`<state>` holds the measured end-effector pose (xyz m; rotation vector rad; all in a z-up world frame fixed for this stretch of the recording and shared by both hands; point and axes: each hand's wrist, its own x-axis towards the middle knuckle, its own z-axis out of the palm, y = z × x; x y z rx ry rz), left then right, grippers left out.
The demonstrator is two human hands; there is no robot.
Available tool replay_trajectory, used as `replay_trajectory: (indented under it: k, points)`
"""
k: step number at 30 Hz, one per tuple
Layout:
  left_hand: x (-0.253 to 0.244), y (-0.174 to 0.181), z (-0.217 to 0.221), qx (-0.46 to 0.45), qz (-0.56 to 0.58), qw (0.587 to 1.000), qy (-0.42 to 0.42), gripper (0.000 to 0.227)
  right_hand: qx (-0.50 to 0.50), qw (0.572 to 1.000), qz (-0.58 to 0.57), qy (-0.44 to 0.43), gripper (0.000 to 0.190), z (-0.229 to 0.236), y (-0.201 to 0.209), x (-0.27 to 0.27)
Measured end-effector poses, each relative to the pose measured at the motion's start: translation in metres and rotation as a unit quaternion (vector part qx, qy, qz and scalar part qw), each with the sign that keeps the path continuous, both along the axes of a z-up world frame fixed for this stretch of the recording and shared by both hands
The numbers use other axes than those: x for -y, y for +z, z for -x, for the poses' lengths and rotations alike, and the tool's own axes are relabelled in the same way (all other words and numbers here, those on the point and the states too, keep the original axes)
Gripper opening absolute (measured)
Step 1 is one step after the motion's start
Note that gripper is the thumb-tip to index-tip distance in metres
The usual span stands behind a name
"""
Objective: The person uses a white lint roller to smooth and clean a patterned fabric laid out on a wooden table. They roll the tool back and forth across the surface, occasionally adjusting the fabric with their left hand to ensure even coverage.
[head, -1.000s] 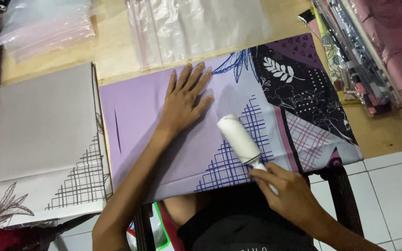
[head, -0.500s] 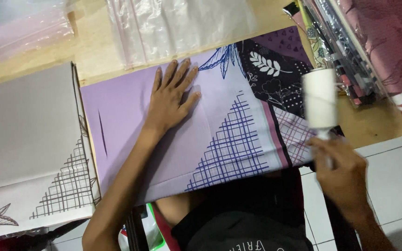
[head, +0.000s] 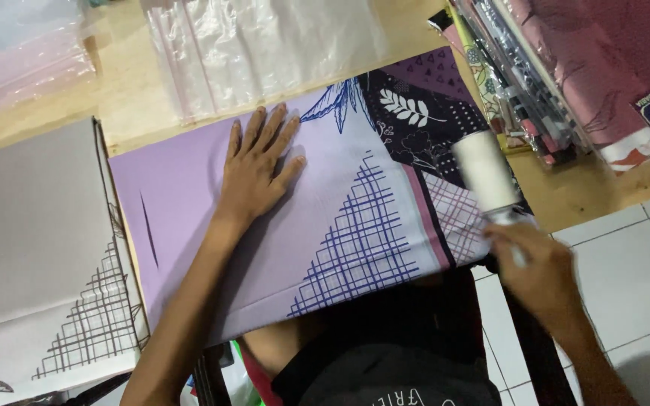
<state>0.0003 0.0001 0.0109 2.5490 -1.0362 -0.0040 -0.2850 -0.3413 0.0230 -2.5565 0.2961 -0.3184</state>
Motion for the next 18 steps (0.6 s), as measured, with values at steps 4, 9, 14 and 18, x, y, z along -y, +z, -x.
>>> replay_trajectory:
  k: [4, 9, 14, 18]
  points:
    - [0.001, 0.003, -0.002, 0.003, -0.006, 1.000, 0.001, 0.062, 0.032, 0.994, 0.092, -0.040, 0.014, 0.015, 0.001, 0.032]
    - [0.019, -0.004, -0.008, 0.071, -0.018, 0.997, -0.002, 0.060, 0.098, 0.993, 0.044, -0.045, 0.030, 0.029, -0.018, 0.047]
    - [0.107, -0.013, -0.002, 0.088, 0.138, 0.974, -0.158, 0.063, 0.148, 0.983, 0.106, -0.023, 0.019, 0.013, -0.025, 0.038]
    - [0.202, -0.029, 0.022, 0.148, -0.035, 0.958, -0.245, 0.072, 0.118, 0.979, 0.160, -0.049, 0.027, 0.010, -0.023, 0.032]
